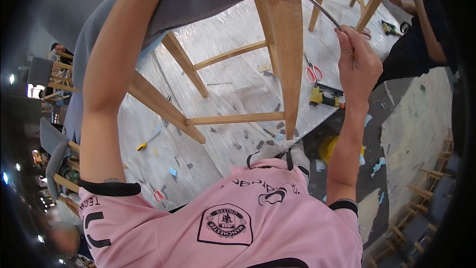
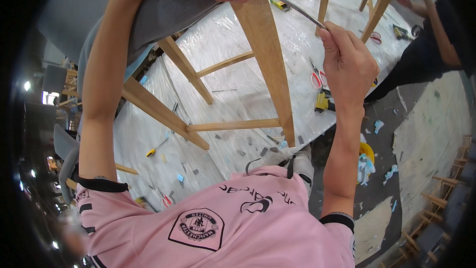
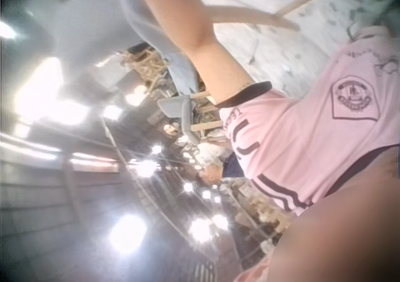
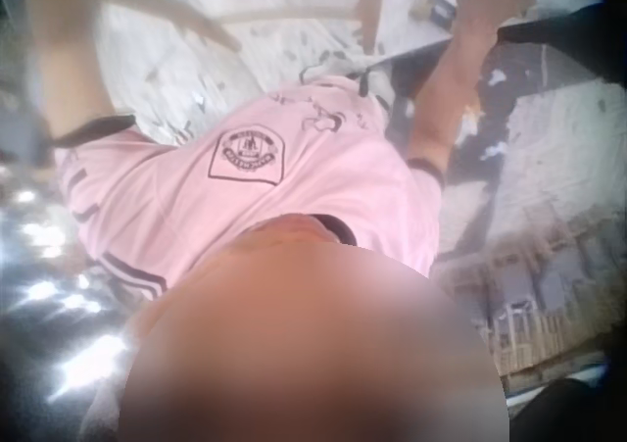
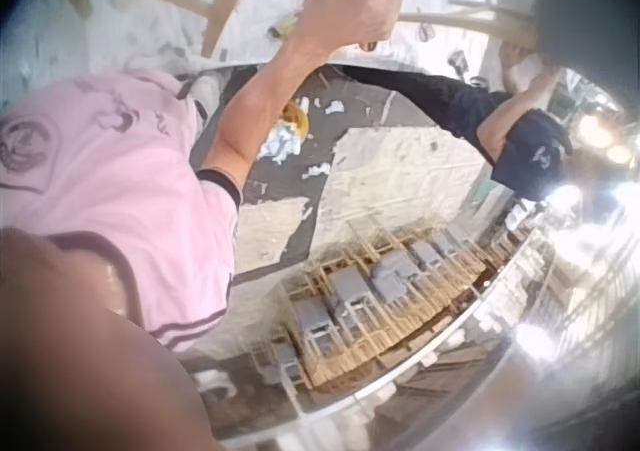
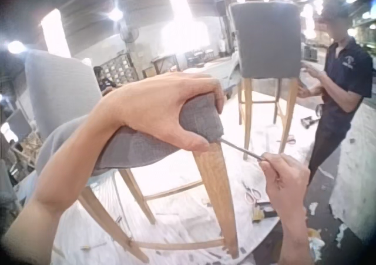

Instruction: The person upholsters a wooden chair by stretching gray fabric over the seat, trimming excess with scissors, tucking edges with a flat tool, and securing the fabric using a pneumatic staple gun. The process is repeated around the seat perimeter.

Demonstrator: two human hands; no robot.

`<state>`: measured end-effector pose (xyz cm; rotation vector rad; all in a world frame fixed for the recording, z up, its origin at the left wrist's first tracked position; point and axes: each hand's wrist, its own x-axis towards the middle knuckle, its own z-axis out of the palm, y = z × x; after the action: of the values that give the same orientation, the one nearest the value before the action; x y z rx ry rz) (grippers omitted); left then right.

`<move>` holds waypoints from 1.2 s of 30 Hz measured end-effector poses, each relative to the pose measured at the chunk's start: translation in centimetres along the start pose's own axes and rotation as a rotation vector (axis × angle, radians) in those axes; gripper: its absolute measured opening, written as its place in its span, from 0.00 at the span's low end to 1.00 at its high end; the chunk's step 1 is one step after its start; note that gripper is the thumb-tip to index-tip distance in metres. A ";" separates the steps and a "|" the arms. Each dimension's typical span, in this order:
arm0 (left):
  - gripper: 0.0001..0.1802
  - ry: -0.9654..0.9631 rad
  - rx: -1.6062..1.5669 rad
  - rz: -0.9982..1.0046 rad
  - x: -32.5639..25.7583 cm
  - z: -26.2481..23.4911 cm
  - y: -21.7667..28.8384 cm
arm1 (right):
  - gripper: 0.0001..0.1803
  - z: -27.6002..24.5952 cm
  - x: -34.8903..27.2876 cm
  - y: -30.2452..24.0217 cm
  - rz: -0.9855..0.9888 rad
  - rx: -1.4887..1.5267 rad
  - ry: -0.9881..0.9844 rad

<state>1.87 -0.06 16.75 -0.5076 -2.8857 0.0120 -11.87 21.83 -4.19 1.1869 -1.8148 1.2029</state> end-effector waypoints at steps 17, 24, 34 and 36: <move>0.38 -0.125 0.051 -0.223 0.2 -3.4 6.0 | 0.13 -3.5 -5.3 -2.2 0.396 0.311 -0.248; 0.47 -0.109 -0.137 -0.308 -1.9 -2.1 -0.9 | 0.12 -0.5 -2.9 -2.5 0.329 0.334 -0.216; 0.47 -0.046 -0.113 -0.333 -2.4 -1.7 -1.3 | 0.12 2.2 -1.8 -2.7 0.258 0.285 -0.108; 0.48 -0.033 -0.054 -0.313 -3.0 -2.1 -0.6 | 0.12 2.3 -1.6 -3.3 0.292 0.303 -0.113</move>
<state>4.83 -1.64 18.17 -0.0606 -2.9710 -0.1070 -8.27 19.68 -5.28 1.2002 -1.9905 1.6541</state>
